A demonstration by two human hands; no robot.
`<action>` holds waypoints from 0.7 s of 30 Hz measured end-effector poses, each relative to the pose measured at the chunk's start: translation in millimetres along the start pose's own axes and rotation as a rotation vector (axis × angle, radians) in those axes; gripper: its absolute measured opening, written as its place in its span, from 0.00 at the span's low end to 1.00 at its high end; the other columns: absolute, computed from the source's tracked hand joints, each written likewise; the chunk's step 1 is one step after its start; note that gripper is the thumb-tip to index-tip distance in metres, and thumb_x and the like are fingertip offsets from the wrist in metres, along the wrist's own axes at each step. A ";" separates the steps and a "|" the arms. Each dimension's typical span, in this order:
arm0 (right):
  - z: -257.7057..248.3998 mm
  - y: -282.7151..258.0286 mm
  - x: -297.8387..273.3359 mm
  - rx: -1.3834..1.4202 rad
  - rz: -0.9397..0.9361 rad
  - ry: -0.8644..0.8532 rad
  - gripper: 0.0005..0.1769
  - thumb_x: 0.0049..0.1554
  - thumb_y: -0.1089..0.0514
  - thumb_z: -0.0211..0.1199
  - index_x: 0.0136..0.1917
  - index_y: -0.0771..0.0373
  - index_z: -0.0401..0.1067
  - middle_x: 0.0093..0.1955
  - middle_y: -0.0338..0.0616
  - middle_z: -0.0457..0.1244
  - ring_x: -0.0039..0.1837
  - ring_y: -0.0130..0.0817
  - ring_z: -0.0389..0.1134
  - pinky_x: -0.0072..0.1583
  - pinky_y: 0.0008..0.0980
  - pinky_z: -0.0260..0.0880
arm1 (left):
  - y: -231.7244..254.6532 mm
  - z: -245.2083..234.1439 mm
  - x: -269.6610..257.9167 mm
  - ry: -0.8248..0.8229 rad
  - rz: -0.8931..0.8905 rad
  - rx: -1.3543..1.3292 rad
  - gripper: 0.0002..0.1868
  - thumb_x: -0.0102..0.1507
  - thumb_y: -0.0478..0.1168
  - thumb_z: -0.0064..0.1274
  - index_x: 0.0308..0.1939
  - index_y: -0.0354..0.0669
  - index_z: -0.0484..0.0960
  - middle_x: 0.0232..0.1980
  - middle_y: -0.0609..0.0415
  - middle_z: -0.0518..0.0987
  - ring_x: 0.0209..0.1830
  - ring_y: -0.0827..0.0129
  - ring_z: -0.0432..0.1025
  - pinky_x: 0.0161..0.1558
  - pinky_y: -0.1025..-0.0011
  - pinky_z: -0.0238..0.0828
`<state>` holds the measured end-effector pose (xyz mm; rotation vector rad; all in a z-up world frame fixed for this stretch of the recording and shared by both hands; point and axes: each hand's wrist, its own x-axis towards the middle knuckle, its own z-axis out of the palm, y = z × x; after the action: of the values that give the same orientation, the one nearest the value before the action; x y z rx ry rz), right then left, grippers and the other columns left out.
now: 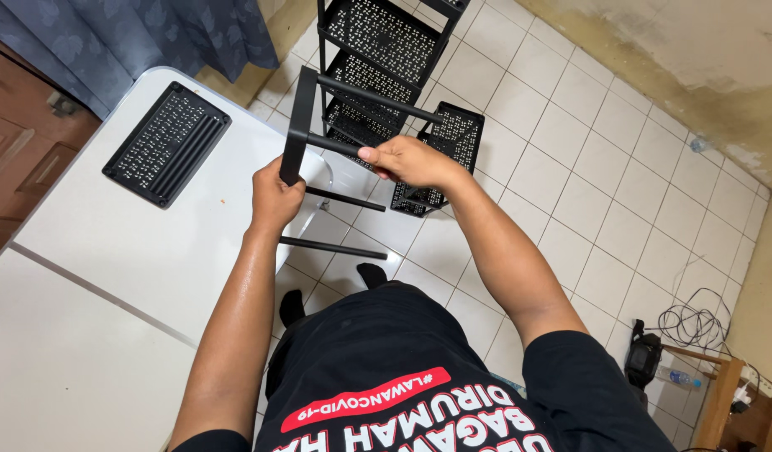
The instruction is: The person assembles a black plastic shelving unit by hand. They insert vertical support rods into perforated shelf trays and then stack the trays together to form a multi-tiered rack.
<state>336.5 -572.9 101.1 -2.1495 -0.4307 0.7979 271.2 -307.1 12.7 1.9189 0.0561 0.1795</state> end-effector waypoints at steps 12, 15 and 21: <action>-1.6 -42.1 -7.5 -0.479 -0.066 0.360 0.35 0.59 0.24 0.51 0.40 0.56 0.78 0.24 0.42 0.64 0.33 0.43 0.70 0.41 0.45 0.69 | 3.5 2.6 15.6 0.079 0.007 -0.023 0.03 0.59 0.29 0.53 0.37 0.35 0.78 0.27 0.59 0.73 0.28 0.79 0.64 0.33 0.77 0.62; 1.0 -38.3 -4.1 -0.447 -0.013 0.300 0.37 0.61 0.24 0.51 0.37 0.58 0.77 0.24 0.42 0.63 0.33 0.43 0.69 0.40 0.45 0.69 | 6.6 -4.4 16.7 0.022 0.009 0.060 0.06 0.59 0.32 0.57 0.39 0.36 0.78 0.27 0.59 0.73 0.27 0.77 0.65 0.34 0.77 0.64; 24.4 -20.2 8.1 -0.433 -0.057 0.330 0.36 0.60 0.24 0.52 0.37 0.57 0.78 0.25 0.44 0.63 0.33 0.45 0.68 0.41 0.45 0.68 | 1.6 -17.8 10.8 -0.042 -0.148 0.071 0.19 0.56 0.34 0.60 0.52 0.40 0.82 0.28 0.58 0.76 0.27 0.74 0.65 0.33 0.73 0.66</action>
<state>325.5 -542.1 101.5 -2.5978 -0.5225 0.3216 279.0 -289.8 21.4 1.9795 0.1775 0.0380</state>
